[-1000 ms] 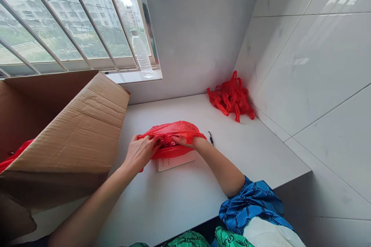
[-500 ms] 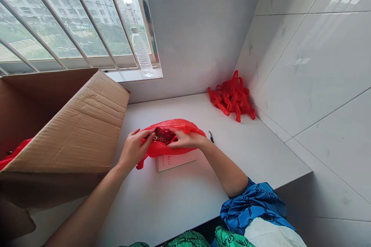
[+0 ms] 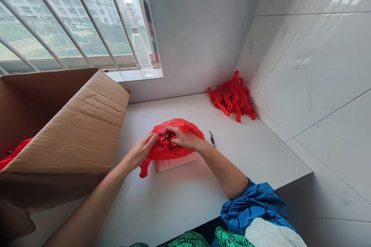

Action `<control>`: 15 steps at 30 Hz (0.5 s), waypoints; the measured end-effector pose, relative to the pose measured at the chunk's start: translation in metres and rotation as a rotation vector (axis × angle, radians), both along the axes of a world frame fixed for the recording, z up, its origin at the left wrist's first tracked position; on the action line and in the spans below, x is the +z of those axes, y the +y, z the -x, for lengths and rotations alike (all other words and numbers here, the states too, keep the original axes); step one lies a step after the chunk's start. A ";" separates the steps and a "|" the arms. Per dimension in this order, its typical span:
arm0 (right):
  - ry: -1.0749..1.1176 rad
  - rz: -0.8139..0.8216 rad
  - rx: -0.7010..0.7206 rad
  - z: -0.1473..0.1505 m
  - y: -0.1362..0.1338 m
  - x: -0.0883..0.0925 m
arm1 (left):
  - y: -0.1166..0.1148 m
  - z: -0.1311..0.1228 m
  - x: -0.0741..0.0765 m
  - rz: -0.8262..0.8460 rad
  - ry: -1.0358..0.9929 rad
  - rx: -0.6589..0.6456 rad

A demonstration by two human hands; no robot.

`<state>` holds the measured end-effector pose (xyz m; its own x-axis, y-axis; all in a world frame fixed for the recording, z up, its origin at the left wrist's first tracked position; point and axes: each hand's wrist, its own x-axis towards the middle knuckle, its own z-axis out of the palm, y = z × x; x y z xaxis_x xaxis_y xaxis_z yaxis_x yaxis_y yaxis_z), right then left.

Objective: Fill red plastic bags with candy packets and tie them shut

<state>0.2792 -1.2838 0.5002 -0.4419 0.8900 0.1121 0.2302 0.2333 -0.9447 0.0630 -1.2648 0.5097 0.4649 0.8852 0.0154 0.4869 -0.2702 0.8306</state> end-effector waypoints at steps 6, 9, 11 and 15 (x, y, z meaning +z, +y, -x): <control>-0.102 0.009 -0.061 -0.004 -0.002 0.005 | 0.008 0.000 -0.011 0.135 -0.267 -0.031; -0.103 0.026 -0.137 -0.005 -0.004 0.009 | 0.008 0.001 -0.010 0.106 -0.240 -0.016; -0.096 0.032 -0.121 -0.006 -0.004 0.010 | 0.007 0.001 -0.008 0.040 -0.197 0.000; -0.118 -0.006 -0.004 -0.006 -0.002 0.009 | 0.010 0.005 -0.009 -0.149 -0.010 0.008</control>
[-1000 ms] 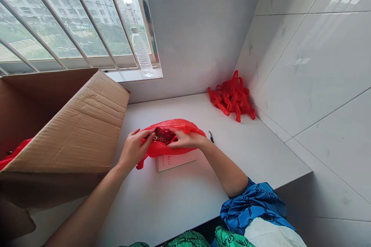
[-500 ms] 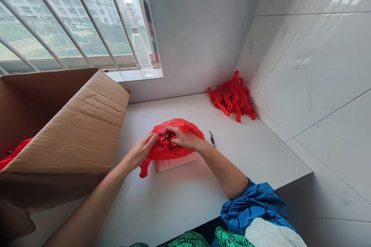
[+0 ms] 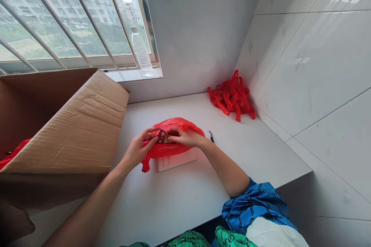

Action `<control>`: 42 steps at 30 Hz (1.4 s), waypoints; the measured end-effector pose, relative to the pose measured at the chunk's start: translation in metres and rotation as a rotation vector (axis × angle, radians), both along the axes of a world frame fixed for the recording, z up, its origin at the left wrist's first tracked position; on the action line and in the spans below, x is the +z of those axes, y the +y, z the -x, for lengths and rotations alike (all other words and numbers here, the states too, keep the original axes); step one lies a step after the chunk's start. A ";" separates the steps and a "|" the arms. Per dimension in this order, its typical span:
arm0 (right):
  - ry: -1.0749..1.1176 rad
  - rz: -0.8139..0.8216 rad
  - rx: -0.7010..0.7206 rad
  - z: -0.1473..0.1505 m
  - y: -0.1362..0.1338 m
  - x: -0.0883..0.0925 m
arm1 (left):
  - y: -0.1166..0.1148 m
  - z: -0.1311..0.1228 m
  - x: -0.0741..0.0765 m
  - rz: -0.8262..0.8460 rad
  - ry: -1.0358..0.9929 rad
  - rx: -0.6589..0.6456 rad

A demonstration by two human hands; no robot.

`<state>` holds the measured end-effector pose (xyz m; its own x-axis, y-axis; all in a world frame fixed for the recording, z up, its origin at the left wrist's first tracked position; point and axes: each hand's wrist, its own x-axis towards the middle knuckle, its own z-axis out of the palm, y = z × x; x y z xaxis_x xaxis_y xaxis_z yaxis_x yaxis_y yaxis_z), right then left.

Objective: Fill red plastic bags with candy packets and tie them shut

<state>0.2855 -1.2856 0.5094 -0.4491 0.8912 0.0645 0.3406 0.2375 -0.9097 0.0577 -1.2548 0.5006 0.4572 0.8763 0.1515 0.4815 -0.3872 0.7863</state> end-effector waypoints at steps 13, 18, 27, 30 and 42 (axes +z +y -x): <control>-0.243 -0.192 -0.447 0.008 0.005 -0.033 | -0.008 -0.001 -0.017 -0.400 0.893 -0.121; -0.197 -0.269 -0.454 0.002 0.012 -0.050 | -0.006 -0.002 -0.017 -0.400 0.872 -0.102; -0.175 -0.132 -0.454 0.000 0.004 -0.039 | -0.002 0.005 -0.001 -0.437 0.722 -0.018; -0.192 -0.095 -0.409 0.002 0.002 -0.028 | 0.000 0.007 0.004 -0.378 0.668 0.007; -0.229 0.009 -0.349 0.008 -0.003 -0.009 | -0.002 0.008 0.001 -0.358 0.638 -0.001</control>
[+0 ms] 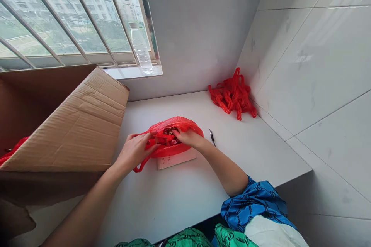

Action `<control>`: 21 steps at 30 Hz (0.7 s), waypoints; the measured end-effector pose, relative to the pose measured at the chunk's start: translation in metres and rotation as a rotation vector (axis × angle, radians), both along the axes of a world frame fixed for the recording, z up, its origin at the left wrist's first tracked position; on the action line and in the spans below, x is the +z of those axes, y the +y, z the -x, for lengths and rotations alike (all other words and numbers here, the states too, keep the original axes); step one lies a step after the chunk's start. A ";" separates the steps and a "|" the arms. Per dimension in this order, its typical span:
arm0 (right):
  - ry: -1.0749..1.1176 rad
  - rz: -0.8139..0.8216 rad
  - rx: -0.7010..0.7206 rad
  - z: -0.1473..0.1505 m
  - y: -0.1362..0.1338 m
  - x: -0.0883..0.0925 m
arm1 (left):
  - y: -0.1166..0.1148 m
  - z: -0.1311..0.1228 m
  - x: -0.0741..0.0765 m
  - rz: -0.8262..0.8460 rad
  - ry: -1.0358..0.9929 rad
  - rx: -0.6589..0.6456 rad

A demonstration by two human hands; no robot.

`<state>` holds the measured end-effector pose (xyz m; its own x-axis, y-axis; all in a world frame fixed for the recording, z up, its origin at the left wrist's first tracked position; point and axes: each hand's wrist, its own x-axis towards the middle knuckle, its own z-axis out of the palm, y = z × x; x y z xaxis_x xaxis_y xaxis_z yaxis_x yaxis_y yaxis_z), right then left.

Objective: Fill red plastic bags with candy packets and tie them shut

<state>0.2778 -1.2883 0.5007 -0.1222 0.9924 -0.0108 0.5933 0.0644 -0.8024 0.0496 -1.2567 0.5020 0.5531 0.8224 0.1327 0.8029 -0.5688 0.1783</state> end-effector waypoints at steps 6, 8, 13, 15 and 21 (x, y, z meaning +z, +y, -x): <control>0.089 0.027 0.174 -0.002 0.001 0.001 | -0.003 -0.004 0.001 -0.011 -0.143 0.003; 0.141 0.025 0.242 -0.003 0.001 -0.001 | -0.003 -0.005 0.003 -0.012 -0.193 -0.014; 0.200 0.042 0.218 -0.001 0.003 -0.004 | -0.001 -0.003 0.005 -0.065 -0.184 -0.042; 0.153 0.026 0.139 0.000 0.004 -0.006 | -0.002 -0.003 0.005 -0.104 -0.158 -0.026; -0.091 -0.075 0.012 -0.003 0.006 -0.015 | -0.012 -0.001 0.009 -0.032 -0.038 -0.076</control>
